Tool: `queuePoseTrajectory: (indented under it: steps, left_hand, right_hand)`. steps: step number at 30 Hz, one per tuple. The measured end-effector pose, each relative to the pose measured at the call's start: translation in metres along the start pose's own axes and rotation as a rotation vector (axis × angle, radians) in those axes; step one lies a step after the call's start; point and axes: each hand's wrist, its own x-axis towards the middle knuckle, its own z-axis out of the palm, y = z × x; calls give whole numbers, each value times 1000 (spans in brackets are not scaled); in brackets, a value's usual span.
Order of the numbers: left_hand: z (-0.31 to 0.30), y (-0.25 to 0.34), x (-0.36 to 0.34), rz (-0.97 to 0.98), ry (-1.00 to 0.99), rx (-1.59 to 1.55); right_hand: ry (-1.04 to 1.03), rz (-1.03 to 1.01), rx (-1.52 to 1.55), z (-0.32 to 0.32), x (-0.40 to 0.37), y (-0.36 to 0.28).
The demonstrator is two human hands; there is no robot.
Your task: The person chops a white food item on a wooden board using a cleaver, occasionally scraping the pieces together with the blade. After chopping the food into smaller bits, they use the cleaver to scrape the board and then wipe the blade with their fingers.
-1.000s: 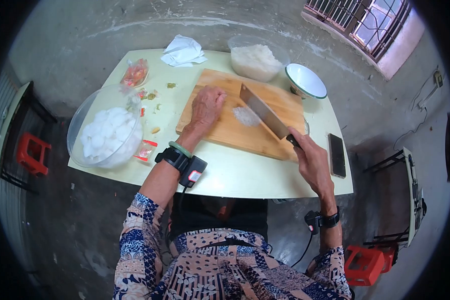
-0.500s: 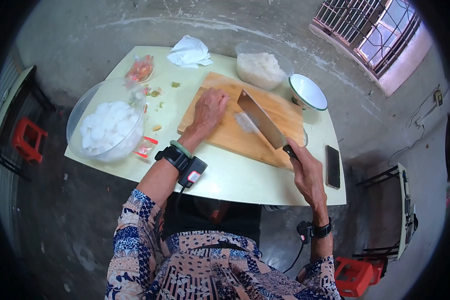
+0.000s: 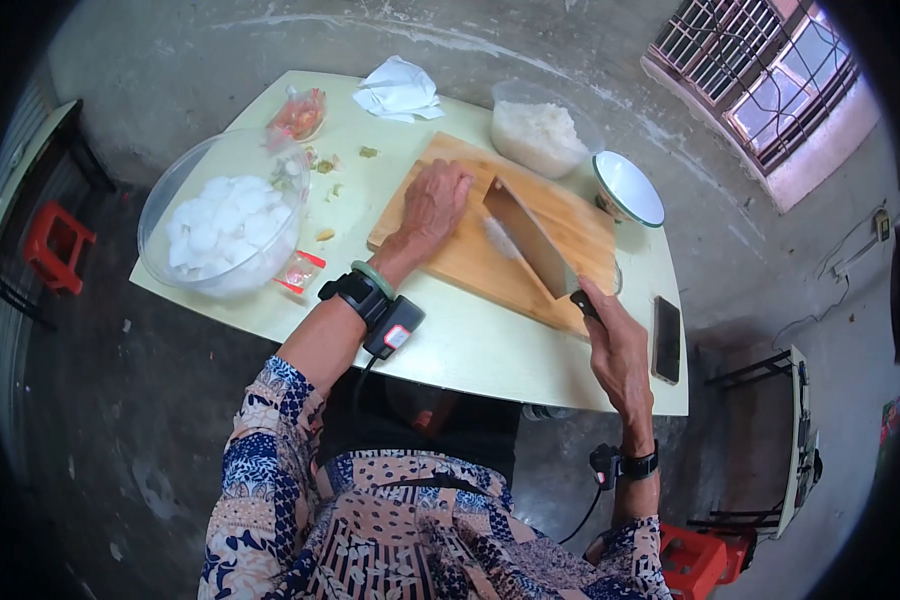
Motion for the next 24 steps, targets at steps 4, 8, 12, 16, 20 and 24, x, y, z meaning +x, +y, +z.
queuePoseTrajectory:
  steps: [4,8,12,16,20,24]
  left_hand:
    - [0,-2,3,3,53,-59]
    - [2,-3,-1,2,46,-32]
    - [2,-6,2,-15,27,-35]
    - [5,-6,-1,17,67,-33]
    - [6,-8,4,-13,11,2]
    - [7,-5,0,1,57,-13]
  right_hand:
    - [-61,24,-42,-2,0,-1]
    - [-24,37,-16,-1,-3,-5]
    - [-15,39,-7,1,-7,-4]
    - [1,53,35,0,-9,-9]
    - [-33,78,-1,-3,-6,-17]
    - [-21,60,23,3,-11,-13]
